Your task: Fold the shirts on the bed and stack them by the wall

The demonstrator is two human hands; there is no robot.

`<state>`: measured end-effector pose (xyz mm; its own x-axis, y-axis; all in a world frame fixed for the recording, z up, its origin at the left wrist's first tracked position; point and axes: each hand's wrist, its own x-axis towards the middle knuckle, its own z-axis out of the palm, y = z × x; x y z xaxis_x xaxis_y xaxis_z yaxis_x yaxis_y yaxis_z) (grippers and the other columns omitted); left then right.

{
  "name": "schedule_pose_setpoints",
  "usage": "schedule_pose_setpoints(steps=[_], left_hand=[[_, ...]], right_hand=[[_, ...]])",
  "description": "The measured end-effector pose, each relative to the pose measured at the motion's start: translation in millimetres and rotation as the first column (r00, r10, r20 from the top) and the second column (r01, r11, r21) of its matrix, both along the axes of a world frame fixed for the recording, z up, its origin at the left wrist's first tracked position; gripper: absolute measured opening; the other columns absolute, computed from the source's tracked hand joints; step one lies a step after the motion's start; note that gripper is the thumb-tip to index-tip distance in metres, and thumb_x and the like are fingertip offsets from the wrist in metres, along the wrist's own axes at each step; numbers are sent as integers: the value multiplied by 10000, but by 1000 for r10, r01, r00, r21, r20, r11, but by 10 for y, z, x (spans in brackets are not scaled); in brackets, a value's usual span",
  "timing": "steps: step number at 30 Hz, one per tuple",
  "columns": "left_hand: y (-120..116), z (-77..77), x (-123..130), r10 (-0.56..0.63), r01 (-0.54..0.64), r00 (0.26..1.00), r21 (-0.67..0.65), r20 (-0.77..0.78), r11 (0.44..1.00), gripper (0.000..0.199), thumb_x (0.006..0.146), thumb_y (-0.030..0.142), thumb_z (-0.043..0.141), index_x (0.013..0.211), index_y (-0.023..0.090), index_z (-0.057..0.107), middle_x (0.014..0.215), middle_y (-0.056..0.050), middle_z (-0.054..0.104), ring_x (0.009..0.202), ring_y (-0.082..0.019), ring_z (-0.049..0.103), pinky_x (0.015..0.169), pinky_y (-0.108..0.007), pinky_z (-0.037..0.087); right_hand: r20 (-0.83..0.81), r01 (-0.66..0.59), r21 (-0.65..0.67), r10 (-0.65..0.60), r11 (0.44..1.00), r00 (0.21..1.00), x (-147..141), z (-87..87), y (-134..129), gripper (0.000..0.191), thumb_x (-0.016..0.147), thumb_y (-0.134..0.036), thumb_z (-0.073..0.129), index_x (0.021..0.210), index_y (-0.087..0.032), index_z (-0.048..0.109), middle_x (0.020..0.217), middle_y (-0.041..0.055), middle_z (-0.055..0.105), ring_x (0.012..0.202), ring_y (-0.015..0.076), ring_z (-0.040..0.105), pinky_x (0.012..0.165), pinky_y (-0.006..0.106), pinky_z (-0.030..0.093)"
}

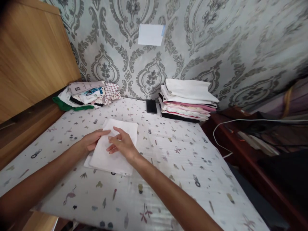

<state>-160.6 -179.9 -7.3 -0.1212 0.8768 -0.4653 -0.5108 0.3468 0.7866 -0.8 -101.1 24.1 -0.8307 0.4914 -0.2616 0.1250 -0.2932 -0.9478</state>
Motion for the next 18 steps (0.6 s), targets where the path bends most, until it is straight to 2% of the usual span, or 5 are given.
schedule_pose_setpoints(steps=[3, 7, 14, 16, 18], left_hand=[[-3, -21, -14, 55, -55, 998, -9, -44, 998, 331, 777, 218, 739, 1086, 117, 677, 813, -102, 760, 695, -233, 713, 702, -362, 591], [-23, 34, -70, 112, -112, 992, 7, -54, 994, 459, 756, 196, 744, 1199, 137, 639, 932, -116, 774, 824, -266, 732, 737, -373, 598], [-144, 137, -161, 52, -60, 934, -12, -355, 998, 506, 795, 309, 694, 1252, 124, 579, 942, -118, 745, 883, -278, 709, 750, -359, 584], [-175, 181, -179, 64, -125, 739, -43, -670, 991, 574, 839, 339, 633, 1357, 135, 493, 1029, -130, 722, 969, -297, 692, 829, -405, 571], [-170, 231, -174, 37, -178, 327, -23, -944, 984, 589, 872, 358, 574, 1410, 153, 450, 1158, -153, 679, 1111, -334, 637, 928, -467, 530]], right_hand=[[12, -22, 383, 19, 924, 1000, 189, -143, -19, 420, 872, -341, 639, 1271, -215, 610, 858, 11, 645, 694, 162, 681, 647, 320, 585], [1, -87, 843, 161, 531, 987, 384, -278, -164, 241, 905, -270, 597, 1112, -208, 704, 1166, 111, 689, 1106, 254, 634, 955, 445, 531], [69, -180, 946, 375, 269, 924, 429, -421, -414, 279, 950, -294, 580, 1162, -155, 698, 1309, 137, 663, 1316, 254, 532, 1127, 436, 398], [87, -201, 946, 397, 254, 914, 431, -406, -413, 262, 952, -289, 580, 1146, -163, 704, 1286, 125, 681, 1284, 248, 561, 1124, 437, 395], [84, -202, 947, 412, 251, 907, 423, -382, -392, 251, 974, -277, 544, 1138, -175, 703, 1251, 114, 701, 1242, 226, 595, 1106, 422, 413]])
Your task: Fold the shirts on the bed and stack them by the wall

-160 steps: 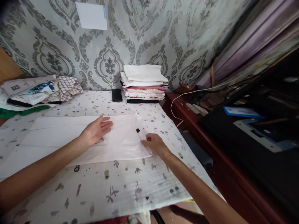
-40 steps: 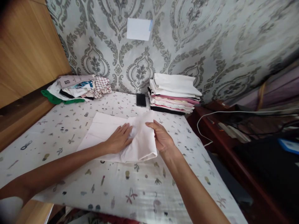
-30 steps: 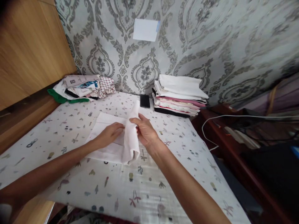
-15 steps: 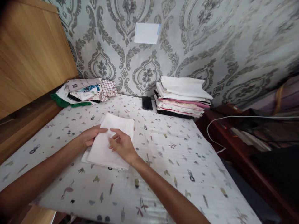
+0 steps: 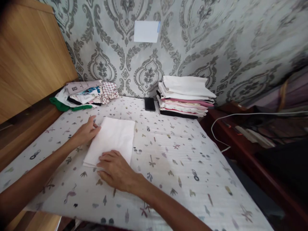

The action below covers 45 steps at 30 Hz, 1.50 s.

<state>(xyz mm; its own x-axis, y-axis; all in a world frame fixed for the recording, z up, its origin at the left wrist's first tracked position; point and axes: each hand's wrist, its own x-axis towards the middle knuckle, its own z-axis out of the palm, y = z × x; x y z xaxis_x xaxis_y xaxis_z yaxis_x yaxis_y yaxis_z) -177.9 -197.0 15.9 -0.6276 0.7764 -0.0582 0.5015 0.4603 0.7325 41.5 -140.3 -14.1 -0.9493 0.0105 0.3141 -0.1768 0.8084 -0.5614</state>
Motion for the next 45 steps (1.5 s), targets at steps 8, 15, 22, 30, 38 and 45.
schedule_pose_setpoints(steps=[8, 15, 22, 30, 38, 45], left_hand=[[554, -212, 210, -633, 628, 641, -179, -434, 758, 533, 990, 389, 326, 1470, 188, 442, 1587, -97, 410, 1485, -233, 322, 1221, -411, 230], [625, -474, -5, -387, 343, 772, -182, -504, 921, 653, 1012, 480, 265, 1544, 103, 270, 1630, -188, 286, 1527, -275, 221, 1218, -483, 198], [479, -535, 120, -392, 287, 735, -270, -553, 919, 761, 998, 589, 284, 1533, 48, 305, 1626, -219, 266, 1533, -322, 184, 1233, -519, 149], [436, -467, 80, -416, 262, 741, -343, -527, 902, 735, 1015, 569, 252, 1538, 57, 316, 1635, -197, 251, 1538, -307, 171, 1223, -550, 168], [-95, -538, 446, -493, 415, 602, -282, -629, 865, 778, 1004, 639, 194, 1545, 94, 320, 1616, -177, 323, 1530, -281, 215, 1240, -510, 150], [-153, -534, 375, -493, 445, 677, -229, -547, 865, 676, 1011, 602, 248, 1484, 154, 429, 1618, -132, 340, 1519, -266, 252, 1235, -487, 197]], right_hand=[[85, 2, 249, -24, 968, 996, -42, -122, -30, 451, 1006, -363, 508, 1420, -186, 535, 1545, 124, 465, 1486, 260, 327, 1217, 524, 239], [-54, 265, -59, -268, 962, 962, -191, 11, 595, 336, 1027, -254, 401, 1163, -228, 707, 1230, 77, 708, 1203, 201, 603, 1078, 393, 426], [158, 701, 222, -734, 678, 660, -803, -49, 1435, 266, 944, -122, 452, 1056, -120, 693, 1180, 176, 638, 1140, 290, 535, 987, 443, 417], [129, 722, 196, -748, 663, 651, -714, -232, 1551, 289, 947, -156, 384, 1051, -139, 653, 1130, 160, 640, 1093, 288, 535, 961, 443, 425], [-87, 419, 147, -411, 896, 908, -166, -315, 548, 393, 978, -185, 387, 1317, -185, 588, 1481, 156, 509, 1431, 279, 392, 1170, 533, 317], [-42, 501, 20, -500, 865, 865, 154, -357, 481, 357, 985, -249, 420, 1261, -171, 633, 1422, 169, 560, 1359, 274, 492, 1110, 491, 442]])
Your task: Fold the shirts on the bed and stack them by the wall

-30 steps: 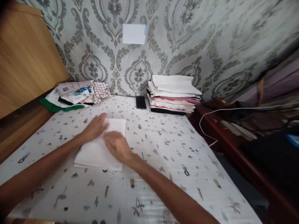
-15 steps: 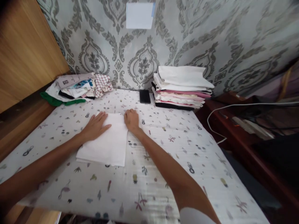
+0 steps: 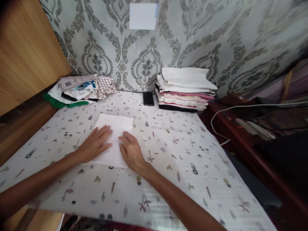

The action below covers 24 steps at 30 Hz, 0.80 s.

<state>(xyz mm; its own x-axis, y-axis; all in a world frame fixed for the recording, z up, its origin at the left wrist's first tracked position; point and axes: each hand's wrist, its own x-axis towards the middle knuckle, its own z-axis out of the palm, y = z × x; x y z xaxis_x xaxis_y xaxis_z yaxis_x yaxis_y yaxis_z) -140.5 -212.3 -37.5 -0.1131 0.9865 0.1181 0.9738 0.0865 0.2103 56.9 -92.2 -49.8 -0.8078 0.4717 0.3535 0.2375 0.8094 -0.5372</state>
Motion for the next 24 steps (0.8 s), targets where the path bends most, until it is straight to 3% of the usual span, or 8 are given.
schedule_pose_setpoints(steps=[5, 10, 14, 17, 20, 24], left_hand=[[426, 215, -397, 77, -81, 993, 38, 93, 996, 588, 994, 473, 340, 1477, 146, 413, 1610, -146, 350, 1486, -279, 314, 1202, -434, 273], [993, 356, -735, 39, -25, 997, -188, 69, 982, 629, 922, 474, 448, 1444, 122, 442, 1497, -177, 493, 1372, -311, 458, 1126, -414, 348], [1255, 460, -930, 41, -2, 993, -343, 108, 939, 639, 801, 553, 570, 1303, 159, 566, 1313, -150, 630, 1170, -306, 592, 961, -353, 449], [1369, 533, -1028, 24, 79, 976, -462, 214, 883, 589, 694, 582, 651, 1119, 174, 653, 1193, -112, 696, 1078, -300, 626, 858, -306, 468], [1419, 583, -1053, 59, 160, 927, -530, 371, 833, 511, 599, 545, 728, 957, 182, 693, 1080, -80, 740, 1031, -301, 651, 810, -290, 480], [1354, 681, -1031, 163, 231, 770, -508, 617, 830, 443, 524, 449, 806, 878, 201, 706, 972, -43, 767, 959, -289, 691, 773, -296, 523]], right_hand=[[8, 32, -75, -31, 997, 999, -51, 134, 200, 322, 955, -226, 448, 1202, -206, 654, 1338, 134, 620, 1290, 259, 552, 1087, 481, 462], [60, 51, -82, -47, 995, 997, -82, 168, 111, 341, 951, -231, 449, 1240, -174, 623, 1437, 172, 526, 1358, 287, 478, 1103, 488, 438], [73, 226, -72, -221, 971, 973, 128, 118, -63, 413, 936, -328, 514, 1312, -160, 548, 1402, 189, 517, 1305, 334, 482, 1066, 544, 441], [119, 369, -111, -356, 923, 927, 259, 154, -169, 308, 910, -410, 561, 1095, -171, 619, 1168, 155, 603, 1082, 324, 556, 974, 564, 466], [185, 385, -151, -357, 910, 916, 268, 254, -293, 231, 858, -418, 626, 784, -203, 587, 1012, 113, 606, 978, 306, 548, 917, 544, 464], [185, 349, -277, -307, 895, 934, 207, 350, -421, 263, 738, -224, 678, 603, -208, 453, 964, 85, 615, 987, 294, 542, 920, 487, 442]])
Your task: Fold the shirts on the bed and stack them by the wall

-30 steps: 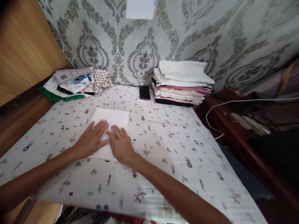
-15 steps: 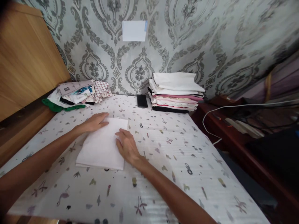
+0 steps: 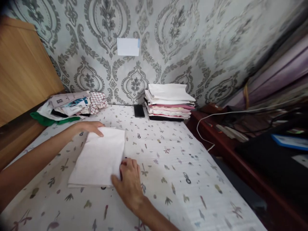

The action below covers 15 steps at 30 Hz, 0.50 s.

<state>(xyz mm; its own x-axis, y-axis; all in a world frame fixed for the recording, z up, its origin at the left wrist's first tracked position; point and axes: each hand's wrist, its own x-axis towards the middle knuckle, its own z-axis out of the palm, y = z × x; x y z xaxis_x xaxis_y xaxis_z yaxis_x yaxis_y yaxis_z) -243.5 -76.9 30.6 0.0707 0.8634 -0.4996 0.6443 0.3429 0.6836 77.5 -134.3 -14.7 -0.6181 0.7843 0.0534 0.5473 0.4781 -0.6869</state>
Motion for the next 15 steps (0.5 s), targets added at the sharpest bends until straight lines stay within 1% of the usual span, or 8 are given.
schedule_pose_setpoints(steps=[3, 4, 6, 8, 9, 10, 12, 15], left_hand=[[-141, 128, 19, 188, -191, 962, -7, 195, 982, 519, 460, 395, 861, 922, 212, 711, 991, -40, 775, 938, -287, 712, 755, -307, 559], [-201, 164, 32, 266, -273, 931, -3, 251, 962, 563, 437, 388, 877, 945, 213, 710, 1002, -46, 775, 935, -290, 717, 747, -313, 569], [-337, 186, 89, 397, -429, 847, 14, 354, 903, 637, 406, 392, 900, 986, 212, 705, 1025, -66, 775, 937, -295, 723, 750, -329, 584], [-489, 123, 196, 475, -539, 757, 20, 449, 842, 655, 409, 410, 903, 999, 203, 706, 1017, -90, 778, 942, -300, 725, 783, -352, 587], [-566, 62, 264, 495, -569, 722, 7, 484, 823, 637, 422, 417, 896, 990, 198, 711, 999, -100, 780, 943, -303, 725, 805, -364, 584], [-640, -12, 337, 506, -580, 697, -14, 508, 814, 604, 434, 420, 883, 969, 194, 719, 967, -108, 783, 940, -307, 726, 823, -375, 578], [-763, -165, 474, 517, -565, 680, -76, 520, 821, 517, 468, 418, 842, 926, 203, 736, 929, -112, 788, 929, -310, 727, 833, -388, 568], [-859, -295, 609, 492, -548, 699, -52, 519, 835, 523, 496, 422, 791, 987, 246, 746, 976, -85, 793, 928, -294, 726, 799, -373, 571]], right_hand=[[-227, -51, -269, -12, 962, 974, 29, 62, 102, 248, 735, -235, 663, 599, -209, 457, 861, 53, 615, 851, 229, 564, 793, 382, 472], [-326, -80, -397, -59, 915, 944, 55, 92, 183, 245, 736, -283, 686, 618, -210, 484, 802, 35, 606, 785, 207, 563, 745, 354, 477], [-502, -146, -616, -242, 774, 830, 114, 160, 381, 263, 735, -393, 725, 679, -213, 542, 726, 6, 597, 704, 179, 565, 694, 324, 489], [-574, -210, -740, -436, 639, 693, 162, 208, 562, 316, 752, -514, 706, 766, -218, 595, 750, 17, 642, 717, 194, 610, 696, 339, 520], [-573, -234, -773, -492, 590, 655, 177, 212, 625, 357, 767, -569, 674, 825, -221, 622, 794, 37, 677, 753, 216, 643, 708, 359, 537], [-561, -252, -796, -515, 550, 647, 186, 201, 664, 399, 784, -606, 637, 889, -221, 644, 843, 60, 707, 801, 241, 672, 723, 383, 551], [-511, -253, -831, -500, 495, 700, 185, 135, 679, 422, 782, -576, 649, 996, -213, 666, 920, 96, 743, 901, 280, 706, 768, 419, 566], [-467, -220, -841, -460, 494, 755, 175, -1, 644, 473, 644, -290, 754, 1099, -203, 658, 1012, 96, 762, 981, 289, 711, 854, 424, 559]])
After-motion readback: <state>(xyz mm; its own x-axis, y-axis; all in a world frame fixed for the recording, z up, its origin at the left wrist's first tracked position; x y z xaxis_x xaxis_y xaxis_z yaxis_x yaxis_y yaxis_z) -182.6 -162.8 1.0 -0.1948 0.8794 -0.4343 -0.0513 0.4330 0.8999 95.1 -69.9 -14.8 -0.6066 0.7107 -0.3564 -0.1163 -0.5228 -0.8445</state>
